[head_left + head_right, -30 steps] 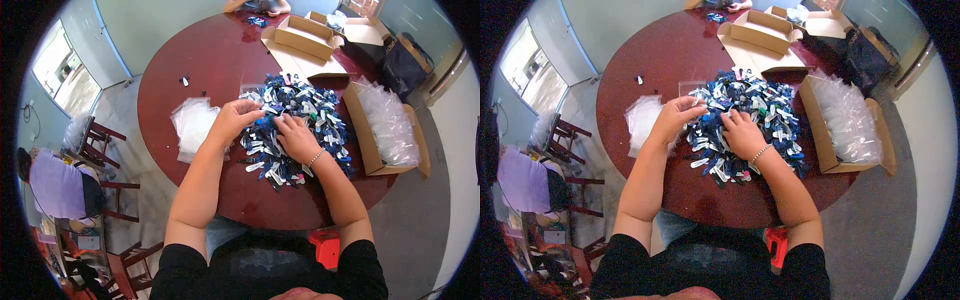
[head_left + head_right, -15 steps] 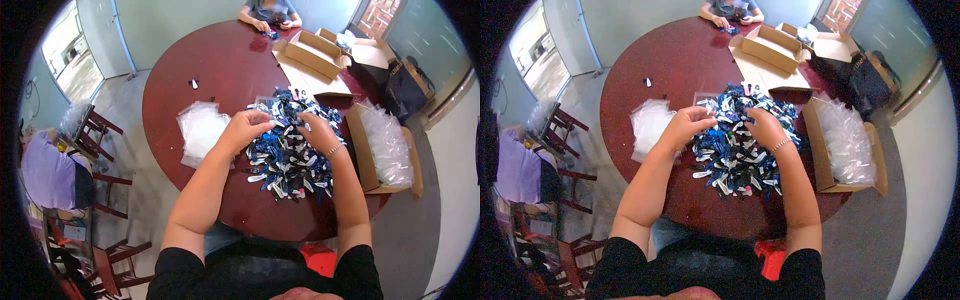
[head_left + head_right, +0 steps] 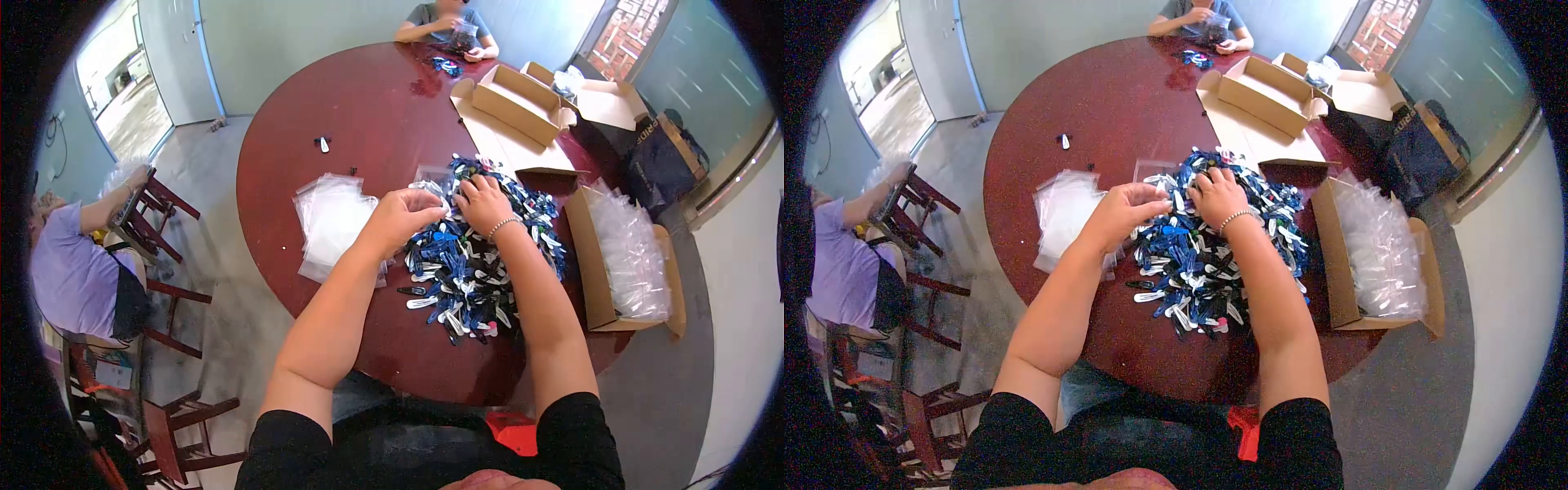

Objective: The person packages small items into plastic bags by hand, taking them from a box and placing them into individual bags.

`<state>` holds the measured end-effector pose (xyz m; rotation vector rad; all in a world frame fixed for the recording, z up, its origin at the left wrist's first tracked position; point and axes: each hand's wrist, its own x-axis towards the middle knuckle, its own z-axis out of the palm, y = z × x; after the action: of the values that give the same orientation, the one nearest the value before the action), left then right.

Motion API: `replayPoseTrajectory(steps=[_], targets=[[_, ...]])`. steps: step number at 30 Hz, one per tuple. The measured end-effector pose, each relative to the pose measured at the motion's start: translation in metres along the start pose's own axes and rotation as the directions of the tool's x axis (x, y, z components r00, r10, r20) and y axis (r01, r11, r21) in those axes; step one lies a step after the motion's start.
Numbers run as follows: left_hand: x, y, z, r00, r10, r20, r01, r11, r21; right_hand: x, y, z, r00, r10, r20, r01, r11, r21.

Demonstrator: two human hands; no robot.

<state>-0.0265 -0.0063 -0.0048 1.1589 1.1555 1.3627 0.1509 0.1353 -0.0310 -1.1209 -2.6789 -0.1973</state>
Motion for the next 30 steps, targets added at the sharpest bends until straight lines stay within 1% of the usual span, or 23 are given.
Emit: replayPoseTrajectory(steps=[1, 2, 4, 5, 6, 7, 8, 9, 10, 12, 13, 15, 16, 18, 19, 21, 23, 26, 28, 30], targets=[[0.000, -0.001, 0.000, 1.000, 0.001, 0.001, -0.001, 1.000, -0.016, -0.009, -0.003, 0.001, 0.994, 0.002, -0.111, 0.000, 1.000, 0.019], [0.001, -0.003, -0.001, 1.000, 0.000, 0.001, 0.000, 1.000, -0.020, -0.016, -0.005, -0.004, 0.994, 0.001, -0.107, 0.001, 1.000, 0.017], [0.003, -0.007, -0.002, 1.000, 0.025, -0.001, -0.025, 1.000, -0.019, -0.029, -0.009, -0.013, 0.998, 0.048, -0.042, -0.044, 0.996, 0.080], [0.003, -0.008, -0.002, 1.000, 0.023, 0.001, -0.023, 0.999, -0.023, -0.037, -0.011, -0.017, 0.990, 0.009, -0.140, 0.007, 0.994, 0.111], [0.003, -0.008, -0.002, 1.000, 0.023, 0.001, -0.023, 0.999, -0.028, -0.043, -0.009, -0.017, 0.990, 0.011, -0.137, 0.004, 0.994, 0.108], [0.003, -0.008, -0.001, 1.000, 0.023, 0.001, -0.023, 0.999, -0.033, -0.049, -0.006, -0.018, 0.988, 0.049, -0.143, -0.009, 0.962, 0.273], [0.003, -0.007, -0.001, 1.000, 0.024, 0.004, -0.024, 0.999, -0.037, -0.054, -0.005, -0.020, 0.986, 0.088, -0.143, -0.018, 0.903, 0.430], [0.002, -0.005, -0.001, 1.000, 0.022, 0.011, -0.022, 1.000, -0.020, -0.059, -0.004, -0.022, 0.979, 0.092, -0.179, 0.007, 0.872, 0.490], [0.001, -0.004, -0.001, 1.000, 0.020, 0.018, -0.020, 1.000, -0.002, -0.067, -0.004, -0.025, 0.980, 0.092, -0.179, 0.007, 0.873, 0.488], [0.001, -0.004, -0.001, 1.000, 0.026, 0.011, -0.026, 1.000, 0.003, -0.082, -0.011, -0.041, 0.980, 0.129, -0.154, -0.016, 0.814, 0.581], [0.001, -0.004, -0.001, 0.999, 0.032, 0.005, -0.032, 0.999, 0.009, -0.091, -0.010, -0.041, 0.988, 0.067, -0.137, 0.024, 0.819, 0.573], [0.001, -0.005, -0.001, 0.999, 0.038, 0.005, -0.038, 0.999, 0.007, -0.106, -0.016, -0.046, 0.961, -0.126, -0.245, 0.238, 0.828, 0.508], [0.001, -0.005, 0.000, 0.999, 0.047, 0.005, -0.047, 0.999, 0.006, -0.117, -0.021, -0.055, 0.974, -0.158, -0.162, 0.219, 0.835, 0.504], [0.000, -0.002, 0.002, 0.999, 0.027, 0.017, -0.028, 1.000, 0.008, -0.135, -0.026, -0.059, 0.960, -0.242, -0.139, 0.279, 0.867, 0.414], [-0.002, 0.000, 0.003, 1.000, 0.012, 0.024, -0.012, 1.000, 0.012, -0.144, -0.026, -0.061, 0.963, -0.253, -0.088, 0.267, 0.875, 0.405], [-0.005, 0.003, 0.006, 1.000, 0.001, 0.031, -0.002, 1.000, 0.024, -0.156, -0.034, -0.072, 0.969, -0.241, -0.063, 0.245, 0.883, 0.401], [-0.004, 0.000, 0.008, 0.998, 0.049, 0.029, -0.050, 0.998, 0.030, -0.164, -0.031, -0.073, 0.969, -0.244, -0.046, 0.243, 0.889, 0.388], [-0.002, -0.003, 0.008, 0.999, 0.031, 0.042, -0.032, 0.999, 0.025, -0.167, -0.033, -0.079, 0.983, -0.180, 0.018, 0.169, 0.949, 0.268], [-0.003, -0.003, 0.008, 0.998, 0.024, 0.051, -0.025, 1.000, 0.008, -0.162, -0.031, -0.072, 0.991, -0.134, -0.001, 0.132, 0.971, 0.199], [-0.004, -0.001, 0.009, 0.999, 0.019, 0.033, -0.020, 0.999, 0.050, -0.154, -0.025, -0.062, 0.995, -0.095, 0.014, 0.092, 0.982, 0.164]])
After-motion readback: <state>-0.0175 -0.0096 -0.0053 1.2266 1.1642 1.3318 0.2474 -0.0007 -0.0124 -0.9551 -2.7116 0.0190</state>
